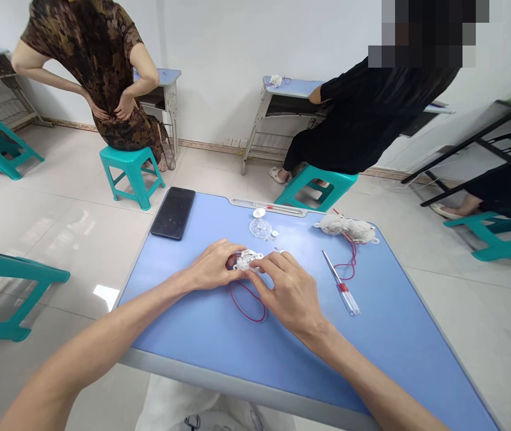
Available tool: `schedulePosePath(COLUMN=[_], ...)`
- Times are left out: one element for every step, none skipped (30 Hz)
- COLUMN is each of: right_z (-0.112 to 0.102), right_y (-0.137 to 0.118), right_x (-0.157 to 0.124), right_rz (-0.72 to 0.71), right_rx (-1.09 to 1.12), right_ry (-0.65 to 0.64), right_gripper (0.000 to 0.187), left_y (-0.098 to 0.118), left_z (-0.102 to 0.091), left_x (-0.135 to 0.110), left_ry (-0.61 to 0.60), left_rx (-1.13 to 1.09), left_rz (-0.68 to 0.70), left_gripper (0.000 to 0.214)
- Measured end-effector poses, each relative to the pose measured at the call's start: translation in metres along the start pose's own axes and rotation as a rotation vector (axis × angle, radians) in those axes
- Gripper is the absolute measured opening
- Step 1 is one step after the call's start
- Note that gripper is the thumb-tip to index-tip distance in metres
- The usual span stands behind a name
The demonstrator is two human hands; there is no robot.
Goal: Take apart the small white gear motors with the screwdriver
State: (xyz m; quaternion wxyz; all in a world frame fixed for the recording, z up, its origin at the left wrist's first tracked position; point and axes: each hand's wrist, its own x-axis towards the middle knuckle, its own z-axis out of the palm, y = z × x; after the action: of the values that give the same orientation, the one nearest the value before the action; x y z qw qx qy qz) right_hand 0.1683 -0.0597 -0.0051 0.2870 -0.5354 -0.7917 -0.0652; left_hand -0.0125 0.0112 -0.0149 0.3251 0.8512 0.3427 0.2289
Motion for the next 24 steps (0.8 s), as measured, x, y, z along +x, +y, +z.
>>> schedulePosePath(right_z=[0.0001, 0.0002, 0.0003, 0.0005, 0.0005, 0.0006, 0.0006, 0.0006, 0.0006, 0.0006, 0.0006, 0.0006, 0.0006, 0.0005, 0.0004, 0.0003, 0.0002, 0.0000, -0.0002, -0.0003, -0.0004, -0.0005, -0.0006, -0.0008], right_y=[0.0000, 0.0000, -0.0001, -0.0002, -0.0003, -0.0004, -0.0003, -0.0002, 0.0000, 0.0003, 0.0006, 0.0009, 0.0011, 0.0012, 0.0011, 0.0009, 0.0007, 0.0005, 0.0003, 0.0002, 0.0002, 0.0004, 0.0006, 0.0008], right_x=[-0.0001, -0.0001, 0.0000, 0.0000, -0.0001, -0.0002, -0.0005, -0.0008, -0.0012, -0.0016, -0.0021, -0.0024, -0.0027, -0.0029, -0.0031, -0.0032, -0.0032, -0.0034, -0.0035, -0.0037, -0.0039, -0.0041, -0.0041, -0.0041], right_rz=[-0.001, 0.000, -0.001, -0.001, -0.002, -0.002, -0.002, -0.001, 0.000, 0.002, 0.003, 0.004, 0.003, 0.003, 0.003, 0.007, 0.012, 0.018, 0.025, 0.031, 0.035, 0.038, 0.040, 0.040], right_rx=[0.006, 0.013, 0.019, 0.024, 0.027, 0.030, 0.034, 0.038, 0.042, 0.048, 0.054, 0.060, 0.064, 0.069, 0.073, 0.075, 0.076, 0.076, 0.077, 0.078, 0.079, 0.081, 0.081, 0.079], right_ry=[0.001, 0.002, 0.003, 0.003, 0.002, 0.001, -0.001, -0.003, -0.005, -0.007, -0.008, -0.010, -0.012, -0.012, -0.011, -0.014, -0.018, -0.024, -0.028, -0.032, -0.034, -0.036, -0.039, -0.044], right_gripper=[0.012, 0.011, 0.011, 0.011, 0.011, 0.011, 0.011, 0.011, 0.011, 0.011, 0.011, 0.011, 0.011, 0.011, 0.011, 0.011, 0.011, 0.011, 0.011, 0.011, 0.011, 0.011, 0.011, 0.011], left_y=[0.0003, 0.0006, 0.0009, 0.0011, 0.0013, 0.0014, 0.0015, 0.0015, 0.0014, 0.0013, 0.0012, 0.0010, 0.0009, 0.0007, 0.0006, 0.0006, 0.0005, 0.0006, 0.0006, 0.0007, 0.0008, 0.0010, 0.0011, 0.0013], left_z=[0.0000, 0.0000, 0.0000, -0.0001, -0.0001, -0.0001, -0.0001, -0.0001, -0.0001, -0.0001, 0.0000, 0.0000, 0.0001, 0.0002, 0.0002, 0.0003, 0.0003, 0.0003, 0.0002, 0.0001, 0.0000, -0.0001, -0.0003, -0.0004], left_x=[0.0000, 0.0000, 0.0000, 0.0000, 0.0000, 0.0001, 0.0001, 0.0002, 0.0003, 0.0003, 0.0004, 0.0004, 0.0004, 0.0004, 0.0004, 0.0003, 0.0002, 0.0002, 0.0001, 0.0001, 0.0000, 0.0000, 0.0000, 0.0000], left_ry=[-0.001, -0.001, -0.003, -0.004, -0.004, -0.004, -0.004, -0.004, -0.004, -0.003, -0.002, -0.002, 0.000, 0.003, 0.005, 0.007, 0.007, 0.006, 0.003, 0.000, -0.001, -0.002, -0.001, -0.001], left_rx=[0.000, 0.000, 0.001, 0.002, 0.002, 0.003, 0.003, 0.003, 0.003, 0.003, 0.003, 0.003, 0.003, 0.002, 0.000, -0.001, -0.002, -0.003, -0.004, -0.005, -0.007, -0.009, -0.011, -0.012], left_rz=[-0.001, -0.001, -0.003, -0.005, -0.009, -0.011, -0.014, -0.015, -0.015, -0.015, -0.016, -0.016, -0.017, -0.016, -0.015, -0.014, -0.014, -0.014, -0.015, -0.016, -0.018, -0.019, -0.021, -0.023], left_gripper=[0.039, 0.039, 0.039, 0.039, 0.039, 0.040, 0.040, 0.040, 0.040, 0.041, 0.041, 0.041, 0.041, 0.041, 0.041, 0.041, 0.041, 0.041, 0.040, 0.041, 0.041, 0.042, 0.042, 0.042])
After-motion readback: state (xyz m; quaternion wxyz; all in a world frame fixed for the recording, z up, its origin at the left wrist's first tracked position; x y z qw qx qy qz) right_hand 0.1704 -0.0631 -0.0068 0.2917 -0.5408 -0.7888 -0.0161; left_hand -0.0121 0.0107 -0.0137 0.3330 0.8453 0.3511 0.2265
